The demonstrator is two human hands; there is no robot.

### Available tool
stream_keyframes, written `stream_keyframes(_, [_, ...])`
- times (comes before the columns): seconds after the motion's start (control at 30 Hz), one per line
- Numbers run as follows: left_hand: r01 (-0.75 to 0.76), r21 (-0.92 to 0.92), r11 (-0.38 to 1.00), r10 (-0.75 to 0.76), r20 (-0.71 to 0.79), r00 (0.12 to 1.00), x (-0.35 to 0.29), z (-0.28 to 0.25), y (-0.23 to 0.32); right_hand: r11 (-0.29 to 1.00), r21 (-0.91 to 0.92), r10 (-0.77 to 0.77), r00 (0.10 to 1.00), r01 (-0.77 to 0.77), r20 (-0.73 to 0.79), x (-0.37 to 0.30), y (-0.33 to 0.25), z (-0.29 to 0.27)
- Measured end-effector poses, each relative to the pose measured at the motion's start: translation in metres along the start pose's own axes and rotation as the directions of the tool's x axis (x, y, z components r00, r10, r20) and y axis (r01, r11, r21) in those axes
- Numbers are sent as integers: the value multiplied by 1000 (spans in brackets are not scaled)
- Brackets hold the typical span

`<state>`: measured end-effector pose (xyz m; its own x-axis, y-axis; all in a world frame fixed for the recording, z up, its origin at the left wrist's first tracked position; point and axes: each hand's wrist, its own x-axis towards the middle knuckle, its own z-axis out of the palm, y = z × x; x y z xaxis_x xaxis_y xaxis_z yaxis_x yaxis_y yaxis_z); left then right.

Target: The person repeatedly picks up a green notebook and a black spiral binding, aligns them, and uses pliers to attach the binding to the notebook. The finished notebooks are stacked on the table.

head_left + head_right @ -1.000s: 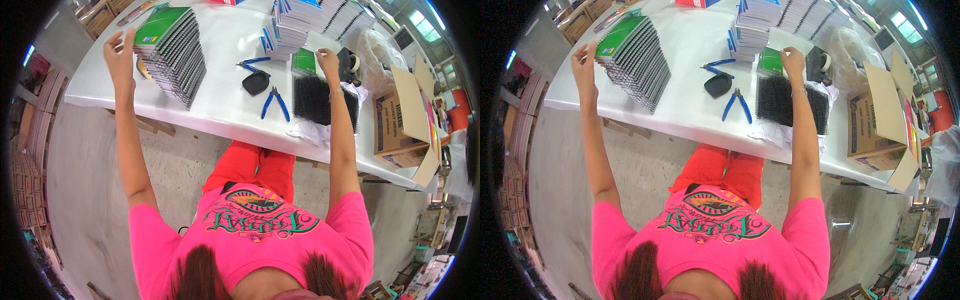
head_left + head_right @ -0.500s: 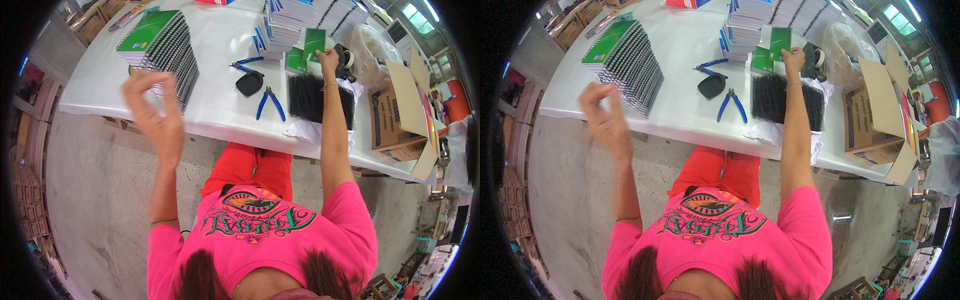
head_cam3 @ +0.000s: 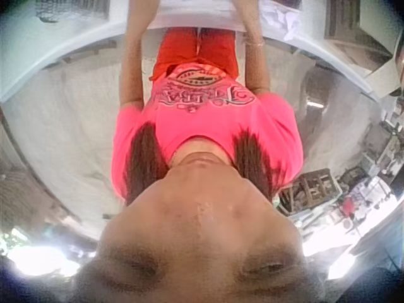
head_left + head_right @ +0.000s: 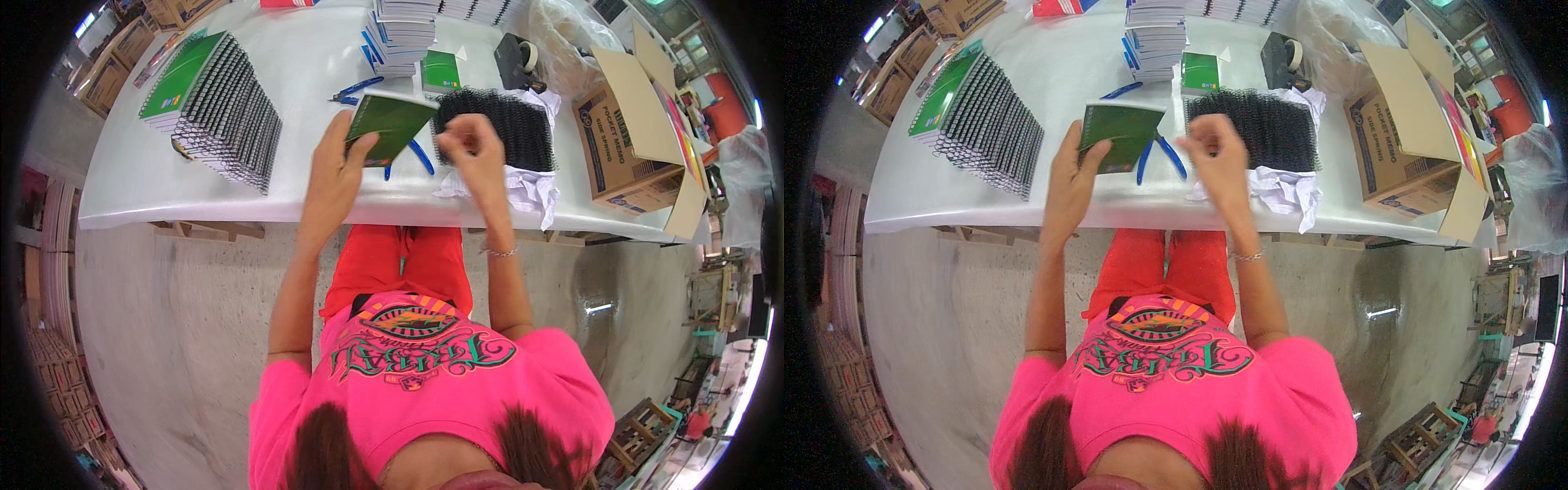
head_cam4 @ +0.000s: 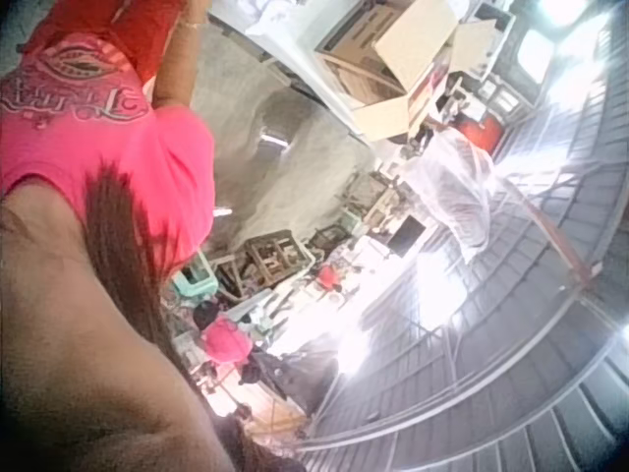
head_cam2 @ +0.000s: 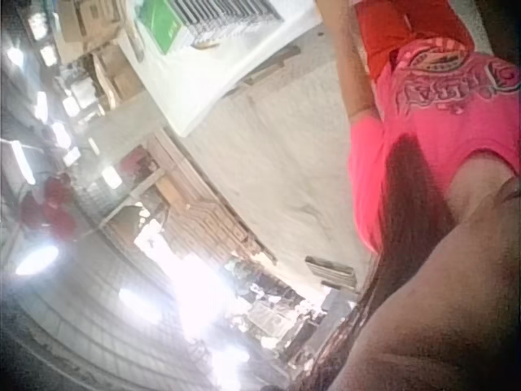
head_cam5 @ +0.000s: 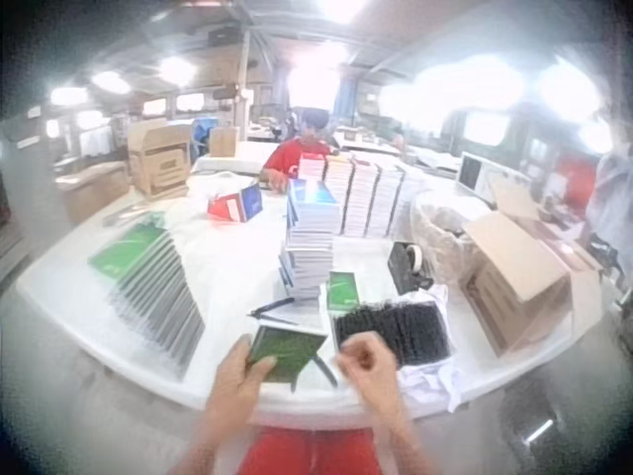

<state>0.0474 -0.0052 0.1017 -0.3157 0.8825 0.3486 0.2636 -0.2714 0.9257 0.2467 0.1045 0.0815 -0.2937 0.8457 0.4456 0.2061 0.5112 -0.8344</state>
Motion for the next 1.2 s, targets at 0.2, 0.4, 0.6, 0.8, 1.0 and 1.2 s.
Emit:
stream_keyframes(0.2, [-170,831,529,84,149,985,-29,-46,2,517,-778,-54,894,-357,-445,0,98,-127])
stream_keyframes(0.4, [-114,932,344,0,121,993,-46,-38,-30,677,-637,146,916,-368,-374,-8,123,-157])
stream_keyframes(0.6, [-90,872,481,30,86,996,-46,-30,-37,795,-476,210,906,-377,-367,-9,139,-176])
stream_keyframes(0.8, [-97,814,573,206,-28,978,-43,-18,-51,772,-501,235,908,-392,-348,-8,143,-187])
stream_keyframes(1.0, [-39,798,602,226,-123,966,-46,-9,-58,874,-391,57,859,-289,-509,1,106,-173])
stream_keyframes(1.2, [3,808,590,192,-143,971,-44,-5,-61,963,262,162,906,-60,-391,13,62,-144])
